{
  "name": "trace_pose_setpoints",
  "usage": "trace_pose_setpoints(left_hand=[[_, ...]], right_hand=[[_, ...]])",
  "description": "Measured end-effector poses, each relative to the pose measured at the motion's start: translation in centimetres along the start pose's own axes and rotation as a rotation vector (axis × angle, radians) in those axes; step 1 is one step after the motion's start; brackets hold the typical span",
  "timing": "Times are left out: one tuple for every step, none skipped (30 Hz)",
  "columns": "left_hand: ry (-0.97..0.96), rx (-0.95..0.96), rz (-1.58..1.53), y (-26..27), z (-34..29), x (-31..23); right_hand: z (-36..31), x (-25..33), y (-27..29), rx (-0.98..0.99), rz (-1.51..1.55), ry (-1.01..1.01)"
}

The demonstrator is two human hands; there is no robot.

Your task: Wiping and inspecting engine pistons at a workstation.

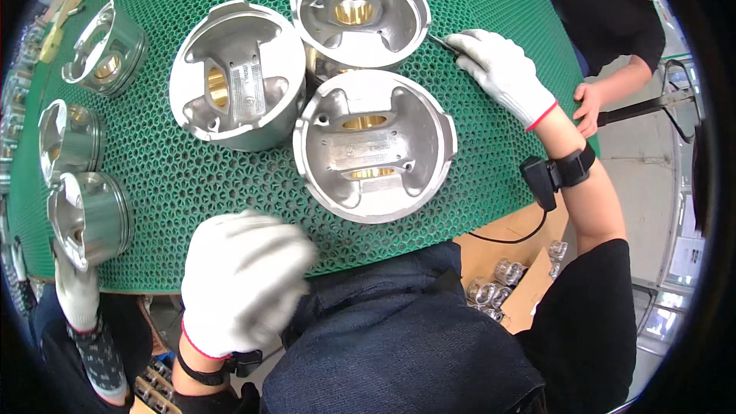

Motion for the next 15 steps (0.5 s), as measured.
trace_pose_setpoints(left_hand=[[-0.124,0.075,0.001,-0.9,2.1,-1.6],[-0.203,0.025,0.081,-1.7,3.5,-3.4],[-0.312,0.018,0.212,-2.9,4.4,-4.3],[-0.339,0.018,0.326,-4.4,5.2,-4.5],[-0.240,0.046,0.420,-5.8,5.4,-4.1],[-0.140,0.072,0.505,-7.0,5.0,-3.5],[-0.108,0.052,0.561,-7.4,4.4,-3.4],[-0.104,0.054,0.580,-7.4,3.9,-3.6],[-0.074,0.019,0.605,-7.0,3.2,-3.6],[-0.043,-0.019,0.631,-6.4,2.5,-3.6],[0.028,-0.046,0.577,-5.6,1.7,-3.6],[0.079,-0.103,0.583,-4.7,0.2,-3.7],[0.184,-0.159,0.551,-4.7,-3.8,-2.0],[0.291,-0.222,0.519,-5.0,-7.8,-0.2],[0.262,-0.218,0.492,-5.2,-8.8,-0.4]], right_hand=[[-0.3,0.3,-0.1,0.006,-0.026,-0.007],[0.0,1.0,0.3,0.000,-0.038,-0.001],[0.0,1.6,0.4,-0.020,-0.021,0.003],[0.3,2.2,0.2,0.007,-0.110,-0.016],[0.4,2.4,0.1,0.036,-0.200,-0.038],[0.3,2.4,0.3,0.020,-0.186,-0.033],[0.1,2.0,0.7,0.021,-0.120,-0.087],[-0.3,1.5,0.8,0.024,-0.054,-0.140],[-1.1,0.4,1.1,-0.040,0.032,-0.238],[-2.4,-0.8,1.7,-0.213,0.259,-0.215],[-3.8,-1.9,1.7,-0.201,0.397,-0.314],[-4.9,-0.9,3.0,-0.097,0.756,-0.608],[-6.2,0.1,4.1,-0.072,0.959,-0.740],[-7.2,1.3,5.0,-0.027,1.120,-0.775],[-8.3,2.6,5.5,-0.072,1.301,-0.891]])
Point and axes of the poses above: each hand's wrist, its own z-axis towards the middle knuckle, its own y-axis out of the back of the hand, x = y × z, the point moved 5 cm from there along z, towards the middle knuckle, and after that the axes turned 14 degrees about -x, right-handed, at the moved point
